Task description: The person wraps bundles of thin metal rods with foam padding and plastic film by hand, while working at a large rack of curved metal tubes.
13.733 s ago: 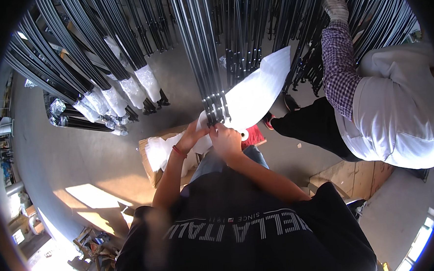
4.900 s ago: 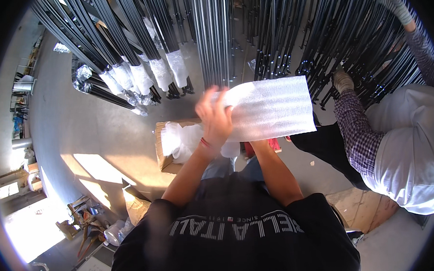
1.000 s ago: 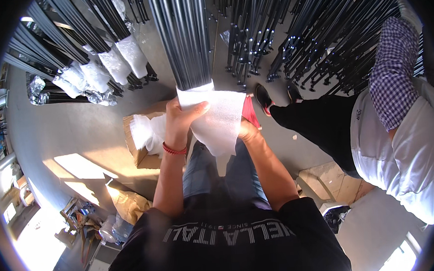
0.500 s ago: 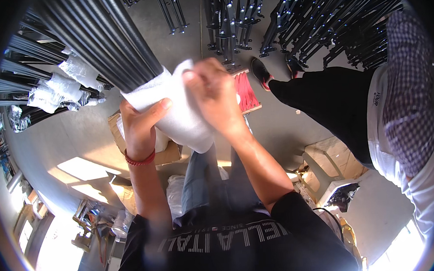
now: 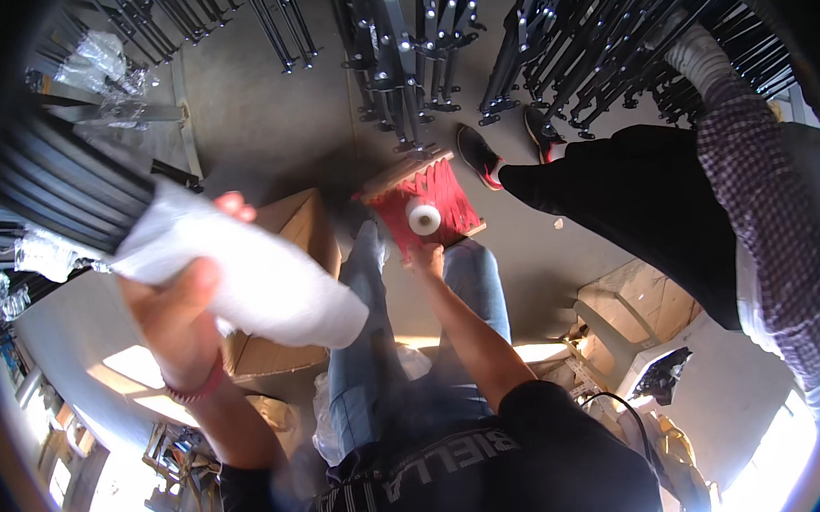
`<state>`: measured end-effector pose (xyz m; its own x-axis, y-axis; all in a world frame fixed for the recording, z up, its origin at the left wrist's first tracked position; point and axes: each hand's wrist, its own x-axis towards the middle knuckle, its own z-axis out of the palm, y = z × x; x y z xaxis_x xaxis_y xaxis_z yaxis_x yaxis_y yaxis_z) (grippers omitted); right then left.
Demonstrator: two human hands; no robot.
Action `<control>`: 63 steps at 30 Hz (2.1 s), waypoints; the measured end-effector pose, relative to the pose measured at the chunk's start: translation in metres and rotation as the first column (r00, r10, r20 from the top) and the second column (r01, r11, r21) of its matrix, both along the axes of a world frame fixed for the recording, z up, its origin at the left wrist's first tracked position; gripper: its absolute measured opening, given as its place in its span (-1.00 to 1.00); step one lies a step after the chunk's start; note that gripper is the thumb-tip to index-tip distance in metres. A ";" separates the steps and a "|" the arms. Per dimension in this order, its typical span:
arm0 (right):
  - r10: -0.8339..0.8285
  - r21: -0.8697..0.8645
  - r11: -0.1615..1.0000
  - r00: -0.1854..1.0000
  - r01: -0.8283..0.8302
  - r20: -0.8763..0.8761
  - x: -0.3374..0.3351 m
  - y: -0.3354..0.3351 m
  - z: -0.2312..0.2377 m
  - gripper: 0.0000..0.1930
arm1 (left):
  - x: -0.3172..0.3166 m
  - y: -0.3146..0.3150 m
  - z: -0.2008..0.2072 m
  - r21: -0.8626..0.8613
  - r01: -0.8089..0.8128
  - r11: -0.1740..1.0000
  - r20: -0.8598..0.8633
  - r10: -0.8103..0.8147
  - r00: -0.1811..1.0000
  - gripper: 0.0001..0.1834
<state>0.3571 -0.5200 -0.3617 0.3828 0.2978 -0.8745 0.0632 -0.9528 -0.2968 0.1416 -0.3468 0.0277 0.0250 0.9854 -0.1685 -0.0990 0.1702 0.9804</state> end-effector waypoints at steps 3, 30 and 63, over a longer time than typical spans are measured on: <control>0.061 -0.010 0.998 0.899 -0.063 0.434 -0.004 -0.009 -0.035 -0.11 | -0.006 -0.007 -0.009 0.087 -0.196 0.977 -0.195 0.209 0.958 -0.40; 0.604 0.781 0.524 0.497 0.341 -0.623 0.035 0.128 0.445 -0.02 | -0.013 -0.023 0.023 0.139 0.222 0.965 -0.278 -0.177 0.944 -0.79; 0.765 0.876 0.430 0.604 -0.219 -0.224 -0.016 0.163 0.505 -0.11 | 0.002 -0.045 0.038 0.183 0.224 0.957 -0.161 -0.196 0.967 -0.89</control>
